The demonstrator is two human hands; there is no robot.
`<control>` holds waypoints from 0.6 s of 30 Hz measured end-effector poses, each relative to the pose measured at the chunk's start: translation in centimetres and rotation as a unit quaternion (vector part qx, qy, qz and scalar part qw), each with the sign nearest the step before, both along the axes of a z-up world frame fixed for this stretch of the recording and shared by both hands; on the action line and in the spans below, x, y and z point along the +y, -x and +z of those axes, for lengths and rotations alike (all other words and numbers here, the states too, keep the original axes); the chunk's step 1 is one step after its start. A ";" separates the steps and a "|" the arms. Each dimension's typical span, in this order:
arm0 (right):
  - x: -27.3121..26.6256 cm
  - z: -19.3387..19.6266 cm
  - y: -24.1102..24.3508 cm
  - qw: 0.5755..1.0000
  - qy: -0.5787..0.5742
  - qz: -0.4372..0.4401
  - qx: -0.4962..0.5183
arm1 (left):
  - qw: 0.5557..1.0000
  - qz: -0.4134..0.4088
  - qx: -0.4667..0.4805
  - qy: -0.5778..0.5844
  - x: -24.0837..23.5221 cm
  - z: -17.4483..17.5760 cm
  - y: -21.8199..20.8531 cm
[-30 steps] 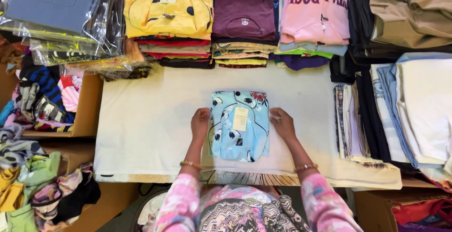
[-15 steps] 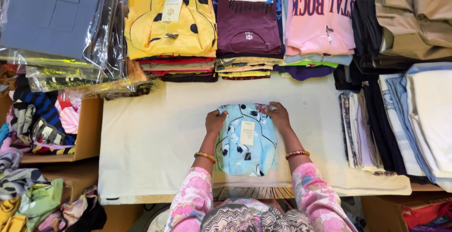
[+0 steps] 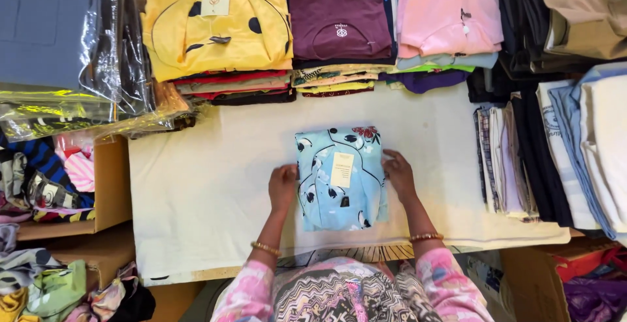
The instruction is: The recorder folds several items of clothing, including a white collared shirt, a yellow polka-dot shirt, and a blue patterned shirt.
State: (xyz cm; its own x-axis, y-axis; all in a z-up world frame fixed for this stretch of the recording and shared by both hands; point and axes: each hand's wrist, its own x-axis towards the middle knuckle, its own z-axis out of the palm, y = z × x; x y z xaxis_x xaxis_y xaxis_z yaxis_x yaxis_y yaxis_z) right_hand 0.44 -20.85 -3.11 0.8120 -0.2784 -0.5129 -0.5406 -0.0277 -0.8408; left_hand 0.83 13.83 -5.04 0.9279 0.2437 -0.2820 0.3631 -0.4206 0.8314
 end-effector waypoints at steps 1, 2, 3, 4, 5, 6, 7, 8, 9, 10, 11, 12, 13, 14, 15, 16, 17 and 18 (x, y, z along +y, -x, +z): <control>0.1 -0.2 0.8 1.000 -0.001 -0.001 0.003 | 1.000 -0.001 0.003 -0.001 -0.2 -0.4 0.9; 0.2 -0.3 1.7 1.000 0.016 0.021 0.005 | 0.999 -0.021 0.037 -0.001 -0.3 -0.8 1.9; 0.4 -0.5 2.5 0.998 0.032 0.045 0.006 | 0.997 -0.040 0.070 -0.002 -0.4 -1.1 2.9; 0.6 -0.4 2.8 0.998 0.031 0.045 0.009 | 0.997 -0.040 0.073 -0.003 -0.8 -0.5 2.9; 0.8 -0.3 3.1 0.998 0.042 0.051 0.008 | 0.995 -0.052 0.080 -0.033 -1.3 0.2 3.0; 1.0 -0.2 3.4 0.997 0.054 0.058 0.008 | 0.992 -0.063 0.087 -0.062 -1.7 0.9 3.2; 1.2 -0.1 3.6 0.997 0.053 0.058 0.009 | 0.992 -0.062 0.088 -0.063 -1.9 1.1 3.1; 1.3 0.1 3.8 0.995 0.066 0.065 0.021 | 0.994 -0.067 0.062 -0.052 -2.1 1.3 3.1; 1.3 0.3 3.8 0.994 0.080 0.072 0.031 | 0.996 -0.071 0.033 -0.040 -2.5 1.5 2.9; 1.3 0.4 3.8 0.994 0.080 0.073 0.030 | 0.996 -0.070 0.033 -0.039 -2.7 2.4 2.5; 1.3 0.6 3.9 0.994 0.067 0.084 0.036 | 0.996 -0.069 0.060 -0.020 -2.8 3.4 2.4; 1.2 0.7 4.0 0.993 0.054 0.095 0.042 | 0.994 -0.068 0.088 0.000 -3.0 4.4 2.2; 1.0 0.3 4.3 0.993 0.054 0.096 0.041 | 0.994 -0.067 0.087 0.000 -3.0 4.0 2.1; 0.8 -0.2 4.5 0.993 0.037 0.105 0.039 | 0.991 -0.085 0.104 0.011 -3.0 3.7 1.9; 0.5 -0.6 4.8 0.992 0.021 0.115 0.037 | 0.987 -0.103 0.122 0.023 -3.0 3.4 1.8; 0.5 -0.5 4.7 0.992 0.021 0.115 0.036 | 0.987 -0.102 0.122 0.022 -2.9 -0.5 2.1; 0.4 -0.4 4.7 0.993 0.005 0.111 0.035 | 0.978 -0.063 0.081 0.180 -2.8 -4.3 2.6; 0.3 -0.3 4.7 0.994 -0.011 0.107 0.033 | 0.942 -0.021 0.038 0.334 -2.7 -8.2 3.1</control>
